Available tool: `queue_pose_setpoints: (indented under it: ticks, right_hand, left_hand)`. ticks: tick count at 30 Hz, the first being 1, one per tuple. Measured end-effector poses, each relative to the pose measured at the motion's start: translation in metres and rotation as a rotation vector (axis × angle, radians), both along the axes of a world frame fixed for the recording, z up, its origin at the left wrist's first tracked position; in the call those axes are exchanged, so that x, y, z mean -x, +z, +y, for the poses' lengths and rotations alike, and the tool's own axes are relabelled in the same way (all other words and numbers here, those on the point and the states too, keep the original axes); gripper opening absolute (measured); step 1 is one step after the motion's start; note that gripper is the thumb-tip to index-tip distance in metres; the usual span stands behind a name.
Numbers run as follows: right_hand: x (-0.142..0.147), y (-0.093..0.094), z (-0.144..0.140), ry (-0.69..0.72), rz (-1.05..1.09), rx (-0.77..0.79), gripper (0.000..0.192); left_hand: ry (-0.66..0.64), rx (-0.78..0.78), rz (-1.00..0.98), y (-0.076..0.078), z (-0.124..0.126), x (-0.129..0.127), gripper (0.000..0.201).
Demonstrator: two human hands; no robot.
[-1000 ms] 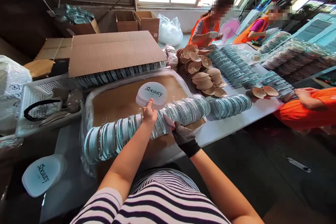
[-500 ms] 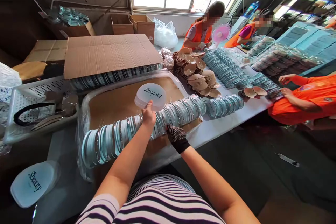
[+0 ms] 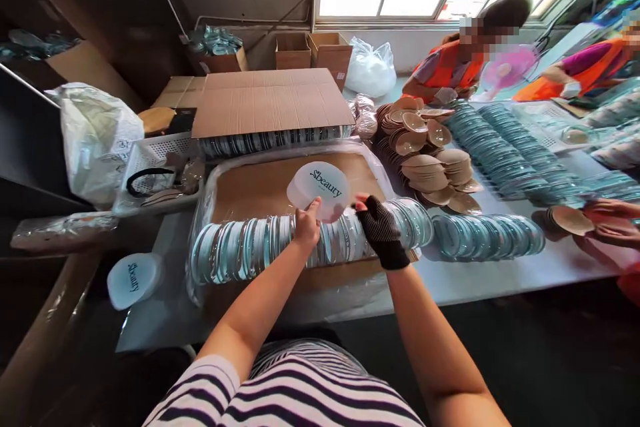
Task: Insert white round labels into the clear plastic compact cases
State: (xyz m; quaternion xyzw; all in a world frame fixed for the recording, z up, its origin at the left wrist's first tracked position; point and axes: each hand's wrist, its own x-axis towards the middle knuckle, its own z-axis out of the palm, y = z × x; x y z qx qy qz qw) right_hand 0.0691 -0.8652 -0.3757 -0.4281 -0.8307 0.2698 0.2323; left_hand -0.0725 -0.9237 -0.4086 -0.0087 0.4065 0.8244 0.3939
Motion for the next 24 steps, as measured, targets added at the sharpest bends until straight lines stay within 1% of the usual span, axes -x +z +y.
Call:
queue_pose_setpoints:
  ticks: [2, 3, 5, 6, 7, 8, 9, 10, 12, 14, 16, 18, 19, 21, 23, 24]
  right_hand:
    - [0.007, 0.011, 0.006, -0.017, 0.108, -0.127, 0.05]
    - [0.011, 0.013, 0.002, -0.002, 0.12, -0.19, 0.052]
    - [0.018, 0.012, -0.015, 0.031, 0.123, -0.301, 0.05]
    - [0.022, 0.008, -0.027, 0.036, 0.129, -0.328, 0.047]
    - [0.026, 0.004, -0.038, 0.027, 0.135, -0.32, 0.043]
    - [0.031, -0.001, -0.047, 0.005, 0.142, -0.279, 0.04]
    - [0.035, -0.005, -0.053, -0.039, 0.155, -0.219, 0.038]
    - [0.038, -0.007, -0.057, -0.113, 0.177, -0.166, 0.037]
    - [0.037, -0.008, -0.059, -0.31, 0.246, -0.128, 0.04]
    - [0.026, -0.003, -0.061, -0.473, 0.314, -0.18, 0.044]
    - [0.003, 0.001, -0.075, -0.553, 0.279, -0.239, 0.049]
    - [-0.023, -0.001, -0.103, -0.549, 0.116, -0.242, 0.051]
    - [-0.035, -0.005, -0.12, -0.521, 0.014, -0.224, 0.051]
    - [-0.052, -0.02, -0.156, -0.416, -0.151, -0.177, 0.05]
    - [-0.053, -0.038, -0.181, -0.307, -0.262, -0.145, 0.049]
    - [-0.048, -0.045, -0.187, -0.275, -0.315, -0.135, 0.049]
  left_hand:
    - [-0.049, 0.002, 0.006, 0.004, -0.012, -0.005, 0.04]
    - [-0.054, -0.002, 0.012, 0.005, -0.018, -0.007, 0.043]
    - [-0.069, -0.013, 0.031, 0.007, -0.03, -0.009, 0.048]
    - [-0.093, -0.018, 0.042, 0.008, -0.035, -0.009, 0.049]
    - [-0.125, -0.018, 0.05, 0.008, -0.04, -0.007, 0.048]
    - [-0.159, -0.013, 0.054, 0.008, -0.044, -0.005, 0.046]
    - [-0.184, -0.01, 0.052, 0.008, -0.047, -0.002, 0.044]
    - [-0.19, -0.002, 0.039, 0.009, -0.051, 0.002, 0.041]
    - [-0.147, 0.02, -0.009, 0.011, -0.055, 0.014, 0.037]
    - [-0.099, 0.026, -0.075, 0.014, -0.057, 0.03, 0.035]
    - [-0.052, 0.028, -0.143, 0.017, -0.055, 0.046, 0.032]
    - [-0.026, 0.007, -0.194, 0.019, -0.05, 0.059, 0.031]
    - [-0.027, -0.008, -0.216, 0.018, -0.047, 0.063, 0.031]
    - [-0.046, -0.028, -0.256, 0.017, -0.042, 0.066, 0.032]
    - [-0.062, -0.013, -0.295, 0.014, -0.039, 0.066, 0.031]
    - [-0.068, -0.003, -0.31, 0.013, -0.039, 0.065, 0.03]
